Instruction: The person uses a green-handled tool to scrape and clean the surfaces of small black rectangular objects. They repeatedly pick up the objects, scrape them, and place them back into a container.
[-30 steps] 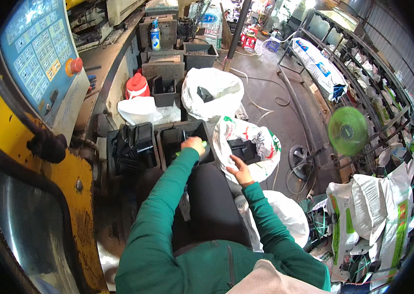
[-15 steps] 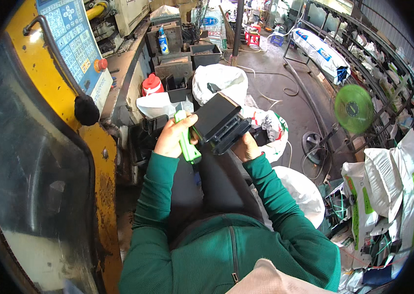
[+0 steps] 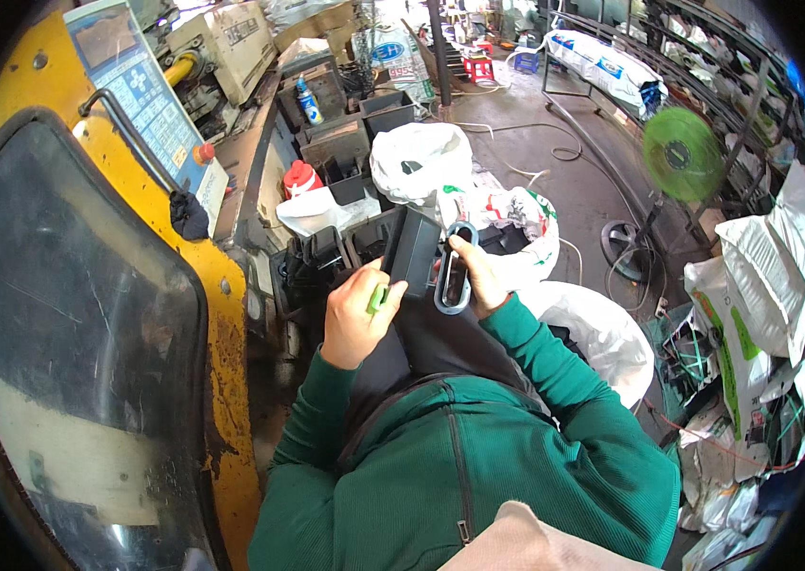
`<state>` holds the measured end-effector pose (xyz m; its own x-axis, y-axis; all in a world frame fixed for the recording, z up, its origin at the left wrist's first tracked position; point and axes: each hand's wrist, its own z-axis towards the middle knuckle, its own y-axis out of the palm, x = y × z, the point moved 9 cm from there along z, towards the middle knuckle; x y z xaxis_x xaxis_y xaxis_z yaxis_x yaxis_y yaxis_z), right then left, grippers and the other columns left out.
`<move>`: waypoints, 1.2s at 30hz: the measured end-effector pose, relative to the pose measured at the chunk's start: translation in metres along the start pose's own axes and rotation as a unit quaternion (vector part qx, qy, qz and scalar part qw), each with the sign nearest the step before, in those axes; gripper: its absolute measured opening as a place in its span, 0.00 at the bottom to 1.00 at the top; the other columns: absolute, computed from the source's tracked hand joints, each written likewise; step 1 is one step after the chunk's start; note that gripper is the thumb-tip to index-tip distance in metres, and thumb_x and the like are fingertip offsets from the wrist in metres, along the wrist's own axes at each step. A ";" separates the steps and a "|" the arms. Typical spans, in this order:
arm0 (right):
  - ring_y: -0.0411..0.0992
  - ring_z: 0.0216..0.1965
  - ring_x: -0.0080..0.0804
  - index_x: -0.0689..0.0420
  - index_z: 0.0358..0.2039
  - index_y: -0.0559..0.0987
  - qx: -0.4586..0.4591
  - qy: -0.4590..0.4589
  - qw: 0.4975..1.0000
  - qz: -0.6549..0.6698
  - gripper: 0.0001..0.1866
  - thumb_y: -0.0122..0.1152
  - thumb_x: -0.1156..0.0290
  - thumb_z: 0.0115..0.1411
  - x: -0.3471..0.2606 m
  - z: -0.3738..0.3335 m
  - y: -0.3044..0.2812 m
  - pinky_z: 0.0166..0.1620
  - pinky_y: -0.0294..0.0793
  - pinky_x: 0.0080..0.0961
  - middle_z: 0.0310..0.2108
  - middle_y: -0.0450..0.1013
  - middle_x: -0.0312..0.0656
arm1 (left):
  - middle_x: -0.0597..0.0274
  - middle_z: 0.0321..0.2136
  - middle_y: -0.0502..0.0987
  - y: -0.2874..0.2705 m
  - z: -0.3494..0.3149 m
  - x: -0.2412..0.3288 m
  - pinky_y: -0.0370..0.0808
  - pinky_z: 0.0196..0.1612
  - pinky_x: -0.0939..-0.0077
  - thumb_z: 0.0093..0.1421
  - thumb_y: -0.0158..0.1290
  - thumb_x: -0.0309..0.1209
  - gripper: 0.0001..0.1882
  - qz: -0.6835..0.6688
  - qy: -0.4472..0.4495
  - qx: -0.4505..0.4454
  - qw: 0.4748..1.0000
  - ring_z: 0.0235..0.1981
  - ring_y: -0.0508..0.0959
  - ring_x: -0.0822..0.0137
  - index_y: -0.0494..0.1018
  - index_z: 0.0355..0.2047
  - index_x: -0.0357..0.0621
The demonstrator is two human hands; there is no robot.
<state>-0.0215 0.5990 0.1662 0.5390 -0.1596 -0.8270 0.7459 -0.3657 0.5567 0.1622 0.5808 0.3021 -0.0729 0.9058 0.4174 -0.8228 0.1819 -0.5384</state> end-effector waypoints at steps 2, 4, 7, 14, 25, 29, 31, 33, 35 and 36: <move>0.74 0.24 0.31 0.57 0.35 0.76 -0.018 0.100 0.995 0.018 0.23 0.62 0.48 0.55 0.008 -0.005 -0.011 0.27 0.76 0.28 0.25 0.75 0.40 | 0.49 0.32 0.78 0.001 -0.003 0.009 0.75 0.34 0.72 0.53 0.59 0.22 0.10 -0.006 0.006 -0.021 1.000 0.22 0.77 0.63 0.67 0.25 0.37; 0.73 0.23 0.29 0.57 0.34 0.76 -0.019 0.095 0.995 -0.005 0.21 0.63 0.50 0.55 0.005 -0.015 -0.020 0.27 0.75 0.27 0.24 0.74 0.39 | 0.45 0.39 0.79 0.002 -0.013 0.004 0.74 0.35 0.70 0.52 0.59 0.22 0.09 -0.033 -0.059 -0.054 0.996 0.28 0.79 0.57 0.68 0.26 0.36; 0.67 0.22 0.22 0.56 0.27 0.77 -0.117 0.078 0.924 -0.357 0.17 0.63 0.54 0.57 -0.005 -0.032 -0.033 0.27 0.67 0.21 0.20 0.70 0.33 | 0.47 0.38 0.79 -0.003 -0.021 0.002 0.75 0.33 0.68 0.50 0.61 0.23 0.10 0.017 0.011 -0.060 0.998 0.30 0.79 0.52 0.69 0.27 0.38; 0.77 0.33 0.41 0.64 0.43 0.73 -0.082 0.074 0.982 0.152 0.30 0.49 0.44 0.62 0.008 -0.020 -0.069 0.37 0.79 0.35 0.32 0.75 0.51 | 0.66 0.21 0.72 0.052 -0.114 -0.108 0.71 0.24 0.82 0.60 0.55 0.31 0.09 -0.265 -0.406 -0.337 0.808 0.20 0.75 0.76 0.67 0.32 0.40; 0.77 0.31 0.38 0.64 0.56 0.64 -0.195 0.033 0.963 0.181 0.39 0.52 0.42 0.59 -0.002 -0.041 0.026 0.37 0.78 0.30 0.36 0.75 0.49 | 0.60 0.39 0.78 0.069 -0.030 -0.019 0.71 0.47 0.78 0.57 0.58 0.27 0.15 -0.387 -0.282 -0.163 0.863 0.42 0.76 0.73 0.73 0.44 0.37; 0.76 0.31 0.32 0.58 0.52 0.70 -0.095 0.036 0.991 0.089 0.28 0.55 0.49 0.61 -0.011 -0.050 0.007 0.35 0.78 0.28 0.35 0.75 0.43 | 0.54 0.28 0.78 0.050 -0.027 -0.028 0.74 0.33 0.72 0.54 0.58 0.26 0.10 -0.099 -0.141 -0.171 0.970 0.28 0.79 0.64 0.74 0.37 0.38; 0.74 0.33 0.25 0.56 0.48 0.73 -0.069 0.001 0.997 -0.036 0.23 0.58 0.54 0.59 -0.014 -0.046 -0.014 0.36 0.75 0.22 0.34 0.74 0.40 | 0.54 0.26 0.77 0.045 -0.025 -0.015 0.74 0.29 0.68 0.54 0.57 0.27 0.08 -0.044 -0.097 -0.166 0.980 0.26 0.79 0.58 0.74 0.34 0.40; 0.73 0.38 0.25 0.58 0.50 0.71 -0.062 0.003 0.993 -0.099 0.26 0.61 0.55 0.57 -0.008 -0.038 -0.030 0.41 0.72 0.23 0.37 0.74 0.41 | 0.54 0.26 0.77 0.044 -0.025 -0.006 0.73 0.28 0.64 0.54 0.56 0.28 0.06 0.041 -0.075 -0.195 0.977 0.27 0.78 0.52 0.74 0.32 0.43; 0.73 0.42 0.30 0.61 0.54 0.68 0.032 -0.157 0.952 -0.262 0.33 0.63 0.53 0.55 -0.013 -0.024 -0.054 0.47 0.71 0.27 0.41 0.74 0.43 | 0.55 0.26 0.77 0.051 -0.030 -0.007 0.73 0.28 0.63 0.52 0.56 0.28 0.05 0.104 -0.044 -0.224 0.968 0.27 0.77 0.51 0.75 0.30 0.44; 0.73 0.44 0.32 0.63 0.56 0.67 0.076 -0.233 0.909 -0.336 0.36 0.64 0.52 0.54 -0.016 -0.024 -0.055 0.49 0.70 0.30 0.43 0.73 0.44 | 0.56 0.26 0.78 0.054 -0.033 -0.008 0.73 0.28 0.63 0.52 0.56 0.28 0.05 0.104 -0.046 -0.234 0.966 0.26 0.77 0.51 0.75 0.30 0.45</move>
<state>-0.0616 0.6437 0.1507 -0.2696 -0.2121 -0.9393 0.7638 -0.6412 -0.0745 0.1367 0.5964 0.2456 -0.2772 0.9074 0.3159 -0.4415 0.1718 -0.8807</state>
